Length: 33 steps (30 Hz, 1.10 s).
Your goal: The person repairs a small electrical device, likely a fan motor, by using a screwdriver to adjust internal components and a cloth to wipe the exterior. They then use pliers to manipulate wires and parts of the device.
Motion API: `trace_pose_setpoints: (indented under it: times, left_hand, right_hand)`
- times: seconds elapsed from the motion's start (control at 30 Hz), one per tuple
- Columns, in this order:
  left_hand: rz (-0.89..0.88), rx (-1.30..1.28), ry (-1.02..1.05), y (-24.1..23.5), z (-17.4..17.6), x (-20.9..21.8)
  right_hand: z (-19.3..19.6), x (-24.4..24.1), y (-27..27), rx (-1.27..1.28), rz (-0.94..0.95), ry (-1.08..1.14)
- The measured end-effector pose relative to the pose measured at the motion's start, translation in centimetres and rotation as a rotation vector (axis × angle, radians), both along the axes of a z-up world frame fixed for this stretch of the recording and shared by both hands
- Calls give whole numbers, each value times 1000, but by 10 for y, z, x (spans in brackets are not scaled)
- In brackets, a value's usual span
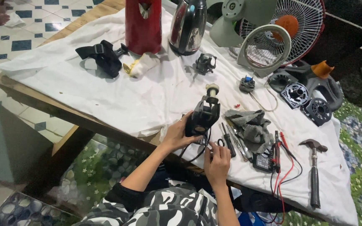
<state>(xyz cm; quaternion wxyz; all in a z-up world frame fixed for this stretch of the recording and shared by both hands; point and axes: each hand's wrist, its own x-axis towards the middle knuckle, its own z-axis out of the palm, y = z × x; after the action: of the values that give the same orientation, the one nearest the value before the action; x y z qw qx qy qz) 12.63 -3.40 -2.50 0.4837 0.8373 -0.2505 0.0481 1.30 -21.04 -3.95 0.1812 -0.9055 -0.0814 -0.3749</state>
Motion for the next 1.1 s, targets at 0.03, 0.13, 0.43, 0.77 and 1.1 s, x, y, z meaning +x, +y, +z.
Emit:
trace_pose_setpoints:
  times: [0.03,0.13,0.43,0.77,1.1]
  left_hand:
    - [2,-23,15,0,1,-1]
    - [6,-14,-61,-1,-3,1]
    - [-7,-44,-13,0,-3,4]
    - [70,-106,-39,-7,-18,5]
    - [85,-102,-93,-4,-2,2]
  right_hand:
    - [1,-1,0,1,8,-7]
    - [-1,1,-1,-13,-2,-25]
    - [1,-1,0,1,-121,-57]
    - [-15,11,-74,2,-318,60]
    - [-39,9,-81,-120,-486,78]
